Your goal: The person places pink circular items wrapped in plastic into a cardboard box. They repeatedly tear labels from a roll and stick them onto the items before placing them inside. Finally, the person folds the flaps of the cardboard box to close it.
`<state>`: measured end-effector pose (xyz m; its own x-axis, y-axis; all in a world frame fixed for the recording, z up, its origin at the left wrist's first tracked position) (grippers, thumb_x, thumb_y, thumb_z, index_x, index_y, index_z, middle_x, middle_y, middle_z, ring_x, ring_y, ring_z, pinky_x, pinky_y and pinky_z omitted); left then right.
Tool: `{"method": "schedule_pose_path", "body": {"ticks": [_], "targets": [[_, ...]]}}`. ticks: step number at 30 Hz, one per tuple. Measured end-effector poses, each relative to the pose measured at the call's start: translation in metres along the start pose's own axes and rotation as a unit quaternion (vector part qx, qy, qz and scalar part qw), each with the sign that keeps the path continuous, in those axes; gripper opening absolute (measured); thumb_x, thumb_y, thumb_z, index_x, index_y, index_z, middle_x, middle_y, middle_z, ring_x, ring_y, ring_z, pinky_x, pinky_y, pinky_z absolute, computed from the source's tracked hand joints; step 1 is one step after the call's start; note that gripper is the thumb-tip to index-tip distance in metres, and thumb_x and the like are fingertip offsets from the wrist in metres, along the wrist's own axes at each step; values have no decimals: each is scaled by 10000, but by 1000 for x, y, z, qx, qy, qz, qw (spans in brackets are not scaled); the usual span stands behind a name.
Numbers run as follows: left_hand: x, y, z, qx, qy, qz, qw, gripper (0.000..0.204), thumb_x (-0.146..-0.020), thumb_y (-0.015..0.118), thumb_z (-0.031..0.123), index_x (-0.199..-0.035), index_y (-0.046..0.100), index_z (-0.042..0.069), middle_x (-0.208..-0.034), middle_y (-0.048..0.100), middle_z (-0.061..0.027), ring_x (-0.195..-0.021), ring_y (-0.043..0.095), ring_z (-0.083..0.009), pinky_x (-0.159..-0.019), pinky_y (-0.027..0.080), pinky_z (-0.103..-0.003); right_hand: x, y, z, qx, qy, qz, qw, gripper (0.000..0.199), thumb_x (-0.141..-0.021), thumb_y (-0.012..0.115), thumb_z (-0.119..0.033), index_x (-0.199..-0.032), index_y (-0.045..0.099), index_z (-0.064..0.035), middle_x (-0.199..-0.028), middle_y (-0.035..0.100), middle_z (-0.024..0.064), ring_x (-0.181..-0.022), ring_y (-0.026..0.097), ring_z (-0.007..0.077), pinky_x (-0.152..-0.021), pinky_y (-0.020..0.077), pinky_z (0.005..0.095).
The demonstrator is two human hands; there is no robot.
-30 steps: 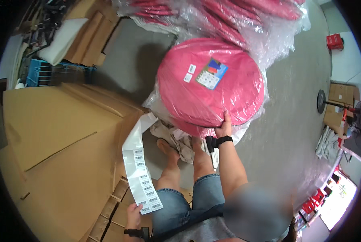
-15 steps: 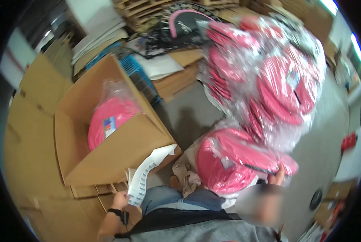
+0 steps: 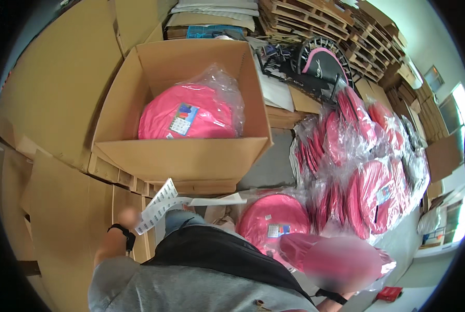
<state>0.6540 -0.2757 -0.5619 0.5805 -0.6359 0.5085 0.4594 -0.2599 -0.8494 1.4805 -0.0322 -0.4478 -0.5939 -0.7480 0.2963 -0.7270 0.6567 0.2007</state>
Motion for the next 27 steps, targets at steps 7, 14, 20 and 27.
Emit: {"method": "schedule_pose_path", "body": {"ticks": [7, 14, 20, 27], "targets": [[-37, 10, -30, 104, 34, -21, 994, 200, -693, 595, 193, -818, 661, 51, -735, 629, -148, -702, 614, -286, -665, 482, -386, 149, 139, -151, 18, -252, -23, 967, 446, -782, 558, -331, -1091, 519, -12, -1137, 493, 108, -1041, 471, 212, -904, 359, 359], [-53, 7, -82, 191, 35, 10, 981, 221, -703, 607, 199, -813, 644, 11, -783, 619, -184, -751, 598, -321, -680, 469, -390, 224, 283, -214, 82, -435, -99, 891, 451, -833, 428, -317, -1163, 478, -14, -1159, 481, 157, -1076, 463, 243, -930, 355, 390], [-32, 3, -102, 262, -53, 17, 964, 245, -719, 602, 217, -832, 642, 4, -804, 618, -194, -759, 602, -327, -688, 473, -389, 300, 513, -189, 217, -650, -337, 645, 495, -774, 502, -236, -1216, 422, -28, -1211, 448, 146, -1088, 444, 256, -959, 340, 373], [39, 65, -143, 354, -156, 58, 920, 234, -706, 613, 209, -833, 643, 14, -781, 620, -183, -749, 610, -307, -674, 476, -370, 367, 792, 46, 67, 1, -691, 720, 253, -725, 591, -117, -961, 534, -46, -935, 572, 96, -840, 555, 229, -759, 468, 353]]}}
Point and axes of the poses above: each hand's wrist, its own x-axis away from the middle knuckle, its own y-axis out of the palm, z = x × y, the point moved 6 cm from there along -x, towards the middle knuckle
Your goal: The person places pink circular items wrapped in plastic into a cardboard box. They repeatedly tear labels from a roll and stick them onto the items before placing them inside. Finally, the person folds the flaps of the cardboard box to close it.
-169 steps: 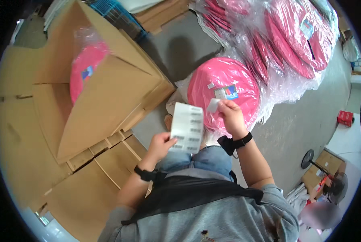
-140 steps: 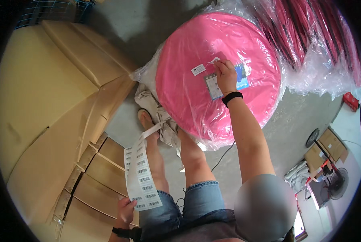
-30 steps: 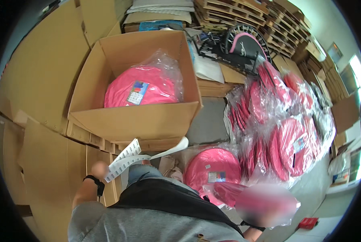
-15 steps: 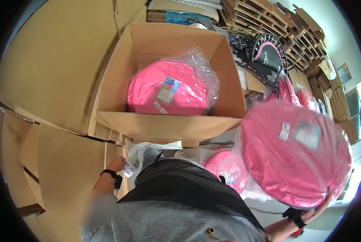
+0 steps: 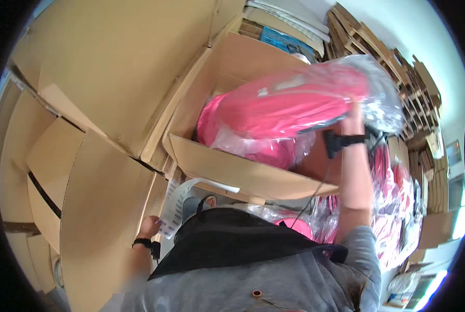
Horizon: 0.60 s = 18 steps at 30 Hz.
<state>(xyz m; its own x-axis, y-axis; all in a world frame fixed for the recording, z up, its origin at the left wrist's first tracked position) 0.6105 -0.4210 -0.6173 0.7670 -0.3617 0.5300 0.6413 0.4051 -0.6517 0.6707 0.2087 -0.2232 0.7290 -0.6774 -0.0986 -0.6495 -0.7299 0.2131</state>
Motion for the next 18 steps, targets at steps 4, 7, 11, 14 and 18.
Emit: {"method": "schedule_pose_path", "body": {"ticks": [4, 7, 11, 14, 18], "targets": [[38, 11, -23, 54, -37, 32, 997, 227, -698, 611, 186, -822, 631, -3, -758, 613, -196, -721, 611, -313, -648, 474, -361, -69, -18, 174, -161, 226, 54, 959, 222, -763, 538, -137, -959, 531, -35, -913, 599, 103, -859, 577, 252, -798, 475, 396], [95, 0, -32, 69, -113, 60, 989, 213, -683, 618, 148, -835, 639, 0, -769, 628, -182, -730, 620, -295, -663, 477, -350, -41, -35, 241, -130, 277, 91, 948, 316, -748, 517, -183, -1018, 490, -20, -974, 584, 127, -896, 564, 284, -826, 456, 410], [117, 8, -40, 38, -165, 22, 985, 241, -691, 623, 154, -884, 638, 9, -831, 630, -181, -790, 620, -274, -705, 477, -339, -6, -103, 308, 37, 454, 120, 882, 372, -728, 505, -257, -1030, 502, -41, -1063, 553, 173, -996, 516, 301, -903, 372, 476], [100, 29, -67, 55, -185, -5, 981, 271, -692, 635, 163, -914, 630, 8, -889, 625, -184, -828, 613, -272, -735, 475, -339, 1, -94, 332, -5, 482, 21, 876, 454, -738, 513, -330, -1086, 490, -39, -1131, 521, 206, -1049, 489, 309, -964, 302, 468], [66, -1, -27, -10, -143, -21, 989, 278, -690, 644, 161, -917, 628, 2, -890, 628, -180, -830, 615, -269, -741, 477, -347, -5, -55, 298, 282, 458, 274, 797, 511, -779, 510, -419, -1086, 495, -11, -1043, 566, 193, -930, 543, 308, -851, 399, 425]]}}
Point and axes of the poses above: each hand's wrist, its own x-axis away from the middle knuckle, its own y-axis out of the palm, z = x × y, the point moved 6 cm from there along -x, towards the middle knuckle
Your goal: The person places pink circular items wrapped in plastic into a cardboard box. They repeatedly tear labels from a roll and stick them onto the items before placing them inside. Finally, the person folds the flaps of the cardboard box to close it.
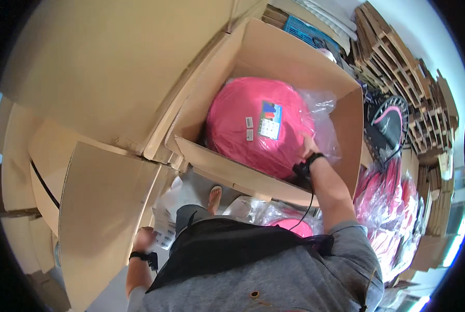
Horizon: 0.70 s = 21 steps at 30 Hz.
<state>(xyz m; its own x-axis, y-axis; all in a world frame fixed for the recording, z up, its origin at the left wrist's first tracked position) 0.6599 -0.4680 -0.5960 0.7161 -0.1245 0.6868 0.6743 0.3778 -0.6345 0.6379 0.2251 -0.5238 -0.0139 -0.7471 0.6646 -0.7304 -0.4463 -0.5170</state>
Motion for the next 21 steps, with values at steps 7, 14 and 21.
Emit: {"method": "schedule_pose_path", "body": {"ticks": [7, 14, 21], "targets": [[-27, -11, 66, -23, 125, -53, 990, 227, -699, 607, 167, -838, 633, -12, -761, 618, -196, -715, 618, -278, -663, 472, -351, 125, -86, -48, -191, -250, -349, 883, 265, -846, 478, -99, -1092, 462, -1, -888, 570, 99, -783, 565, 179, -708, 456, 280], [8, -12, 212, -15, 272, -142, 952, 161, -792, 563, 116, -894, 617, 3, -710, 609, -36, -661, 539, -98, -620, 456, -291, 196, -221, 92, -230, -336, -263, 875, 272, -817, 452, 8, -1087, 473, 32, -1011, 574, 129, -891, 575, 187, -788, 451, 262], [133, 50, 388, 227, 361, -313, 848, 189, -798, 556, 90, -936, 577, -38, -815, 588, -23, -730, 531, -81, -639, 426, -231, 225, -254, 242, -220, -238, -303, 896, 247, -853, 471, -65, -1081, 510, 23, -995, 589, 120, -868, 580, 167, -769, 449, 254]]}}
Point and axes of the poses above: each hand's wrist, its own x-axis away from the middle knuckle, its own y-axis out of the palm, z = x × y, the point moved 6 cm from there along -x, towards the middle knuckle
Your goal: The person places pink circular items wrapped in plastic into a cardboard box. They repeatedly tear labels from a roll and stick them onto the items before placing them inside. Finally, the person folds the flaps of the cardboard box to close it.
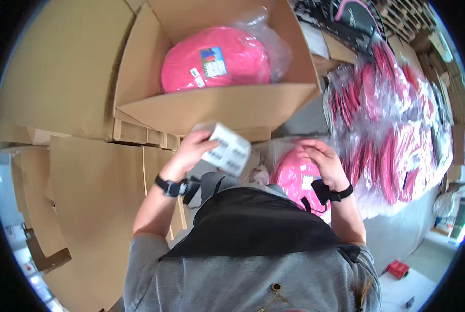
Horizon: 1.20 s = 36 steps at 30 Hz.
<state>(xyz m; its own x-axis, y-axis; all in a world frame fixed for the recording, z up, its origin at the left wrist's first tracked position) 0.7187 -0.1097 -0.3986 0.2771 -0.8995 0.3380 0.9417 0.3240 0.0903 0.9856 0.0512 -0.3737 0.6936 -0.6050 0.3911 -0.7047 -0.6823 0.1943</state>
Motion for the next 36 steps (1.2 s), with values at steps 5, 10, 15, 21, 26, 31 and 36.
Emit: {"method": "schedule_pose_path", "body": {"ticks": [5, 10, 15, 21, 26, 31, 36], "targets": [[-18, 135, 27, 56, 41, -155, 985, 207, -834, 550, 108, -994, 553, -23, -889, 594, -30, -795, 541, -87, -732, 428, -237, 38, -3, 28, -120, 86, -29, 989, 286, -885, 466, -151, -1110, 491, 23, -1012, 585, 113, -895, 577, 181, -799, 445, 275], [-16, 207, 9, 71, -9, -187, 980, 186, -828, 573, 143, -959, 568, 11, -855, 600, -34, -756, 555, -90, -634, 457, -229, 65, -33, 20, -241, -100, 85, 962, 275, -835, 489, -3, -1110, 477, 10, -1035, 575, 92, -916, 567, 184, -817, 447, 310], [-5, 240, -1, 15, -19, -261, 965, 168, -807, 606, 162, -910, 590, 30, -806, 608, -21, -678, 552, -78, -586, 460, -220, 95, -61, 21, -264, -121, 118, 949, 264, -831, 484, 10, -1095, 477, 10, -1026, 573, 98, -917, 568, 186, -818, 451, 317], [-9, 262, 7, -55, 5, -262, 964, 150, -793, 618, 114, -902, 626, 10, -756, 618, -14, -667, 553, -66, -586, 461, -220, 111, -80, 30, -254, -110, 145, 950, 279, -818, 527, -19, -1090, 477, 22, -988, 577, 98, -882, 567, 180, -777, 454, 295], [-12, 272, 5, -77, 23, -227, 970, 141, -785, 628, 105, -872, 638, -6, -709, 596, 13, -625, 508, -39, -559, 427, -205, 146, -108, -1, 252, -282, 494, 783, 274, -735, 632, -61, -975, 533, 25, -873, 580, 105, -805, 558, 232, -749, 439, 324], [-16, 270, 4, -140, 61, -240, 959, 146, -776, 638, 98, -874, 632, -11, -671, 551, 37, -604, 456, -28, -539, 384, -202, 131, -53, -28, 375, -388, 265, 799, 106, -641, 649, -41, -744, 626, -33, -784, 589, 92, -773, 542, 276, -694, 447, 351], [-22, 263, -6, -196, 90, -248, 944, 120, -763, 652, 85, -832, 624, -9, -686, 562, 37, -623, 464, -26, -561, 396, -193, 118, -47, -18, 389, -394, 226, 801, 99, -643, 659, -47, -735, 629, -28, -759, 593, 85, -742, 559, 252, -659, 457, 340]]}}
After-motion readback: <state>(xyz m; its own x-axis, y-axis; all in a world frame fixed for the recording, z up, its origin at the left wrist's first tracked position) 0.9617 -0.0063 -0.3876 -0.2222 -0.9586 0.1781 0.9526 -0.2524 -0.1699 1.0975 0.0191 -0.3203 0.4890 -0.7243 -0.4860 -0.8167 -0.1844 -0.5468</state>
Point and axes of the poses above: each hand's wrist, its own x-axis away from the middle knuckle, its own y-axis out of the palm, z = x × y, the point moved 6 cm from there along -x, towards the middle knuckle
